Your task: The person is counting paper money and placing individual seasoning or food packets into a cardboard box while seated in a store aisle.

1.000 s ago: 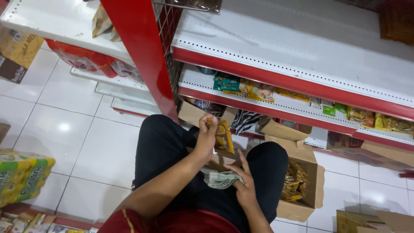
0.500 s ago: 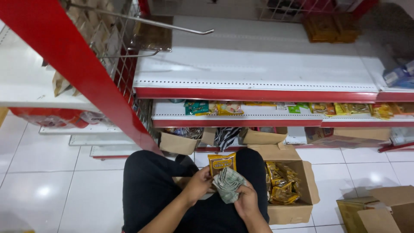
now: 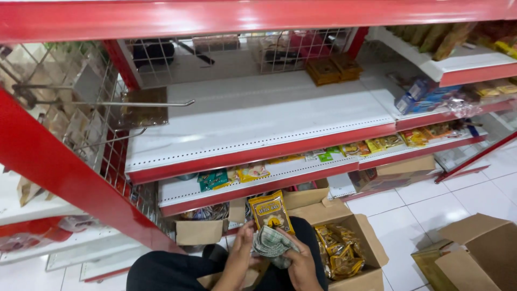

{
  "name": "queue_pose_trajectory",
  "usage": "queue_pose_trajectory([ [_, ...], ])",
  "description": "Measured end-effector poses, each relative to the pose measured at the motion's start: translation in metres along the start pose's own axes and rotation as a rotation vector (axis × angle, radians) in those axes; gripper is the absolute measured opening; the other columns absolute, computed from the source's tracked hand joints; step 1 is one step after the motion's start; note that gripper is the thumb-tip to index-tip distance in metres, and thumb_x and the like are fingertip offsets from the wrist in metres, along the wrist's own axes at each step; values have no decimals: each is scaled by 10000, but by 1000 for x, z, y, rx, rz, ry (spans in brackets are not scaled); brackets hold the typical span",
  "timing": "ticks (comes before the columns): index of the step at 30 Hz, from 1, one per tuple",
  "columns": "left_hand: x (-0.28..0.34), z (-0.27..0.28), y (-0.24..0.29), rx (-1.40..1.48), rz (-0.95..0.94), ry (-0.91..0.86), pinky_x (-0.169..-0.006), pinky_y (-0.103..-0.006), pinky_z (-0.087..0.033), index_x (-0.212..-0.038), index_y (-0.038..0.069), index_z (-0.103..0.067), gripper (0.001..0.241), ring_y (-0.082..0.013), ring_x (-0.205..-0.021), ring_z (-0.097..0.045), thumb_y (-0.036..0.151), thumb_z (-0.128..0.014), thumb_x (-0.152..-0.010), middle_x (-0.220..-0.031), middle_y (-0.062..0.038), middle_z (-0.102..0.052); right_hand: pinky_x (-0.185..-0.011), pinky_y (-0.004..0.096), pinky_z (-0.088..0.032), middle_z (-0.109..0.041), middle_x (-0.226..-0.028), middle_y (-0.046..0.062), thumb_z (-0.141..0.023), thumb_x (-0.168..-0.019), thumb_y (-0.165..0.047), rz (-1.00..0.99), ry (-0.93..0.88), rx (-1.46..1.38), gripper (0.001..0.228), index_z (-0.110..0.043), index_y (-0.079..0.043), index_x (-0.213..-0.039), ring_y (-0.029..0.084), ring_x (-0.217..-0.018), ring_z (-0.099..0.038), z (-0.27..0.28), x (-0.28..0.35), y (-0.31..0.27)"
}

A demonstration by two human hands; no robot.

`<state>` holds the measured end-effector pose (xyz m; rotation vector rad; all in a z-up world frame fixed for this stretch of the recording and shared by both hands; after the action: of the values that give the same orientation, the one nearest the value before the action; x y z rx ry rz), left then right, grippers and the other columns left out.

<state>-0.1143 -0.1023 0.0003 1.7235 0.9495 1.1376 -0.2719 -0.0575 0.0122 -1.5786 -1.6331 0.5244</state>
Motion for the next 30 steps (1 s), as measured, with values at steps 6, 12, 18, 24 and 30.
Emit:
queue_pose_trajectory([
  [6, -5, -65, -49, 172, 510, -199, -962, -550, -568, -1531, 209, -328, 866, -398, -1262, -622, 687, -569, -851, -1550, -54, -456, -889, 322, -433, -692, -1243, 134, -528, -759, 86, 274, 69, 434, 652, -686, -20, -1382, 230, -1036, -608, -1, -3, -66],
  [12, -41, -92, -4, 208, 285, -222, -976, -461, -622, -1448, 109, -460, 670, -370, -1206, -685, 466, -661, -918, -1444, -173, -584, -911, 313, -443, -675, -1268, 192, -574, -798, 52, 472, -6, 550, 692, -617, 6, -1488, 248, -1080, -614, 13, -18, -115],
  [18, -51, -109, 160, -273, -297, -198, -982, -396, -613, -1225, 110, -574, 391, -284, -1202, -695, 172, -728, -870, -1378, -129, -631, -1024, 432, -541, -642, -1366, 200, -554, -928, -176, 574, 16, 108, 547, -525, 32, -1433, 287, -1200, -648, 11, -29, -210],
  [24, -135, -145, 270, -869, -683, -228, -1029, -455, -523, -1162, 103, -495, 447, -328, -1370, -534, 44, -714, -776, -1632, -68, -391, -915, 465, -622, -647, -1254, 202, -611, -979, -94, 601, 339, 104, 433, -570, 89, -1370, 260, -1039, -685, 51, -70, -278],
  [30, -213, -155, 265, -1401, -630, -17, -1243, -582, -95, -1470, 99, -338, 793, -359, -1525, -199, 555, -613, -882, -1672, -139, -190, -894, 384, -611, -660, -1202, 159, -635, -941, 15, 553, 362, 168, 392, -598, 72, -1328, 227, -1035, -690, 59, -159, -320],
])
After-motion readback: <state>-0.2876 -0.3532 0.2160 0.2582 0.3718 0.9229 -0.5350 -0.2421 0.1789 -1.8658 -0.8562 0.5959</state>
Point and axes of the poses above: each hand's wrist, its own x-axis away from the middle knuckle, its own z-axis out of the back of the hand, y = z × x, the point moved 10 cm from there along -x, towards the middle knuckle
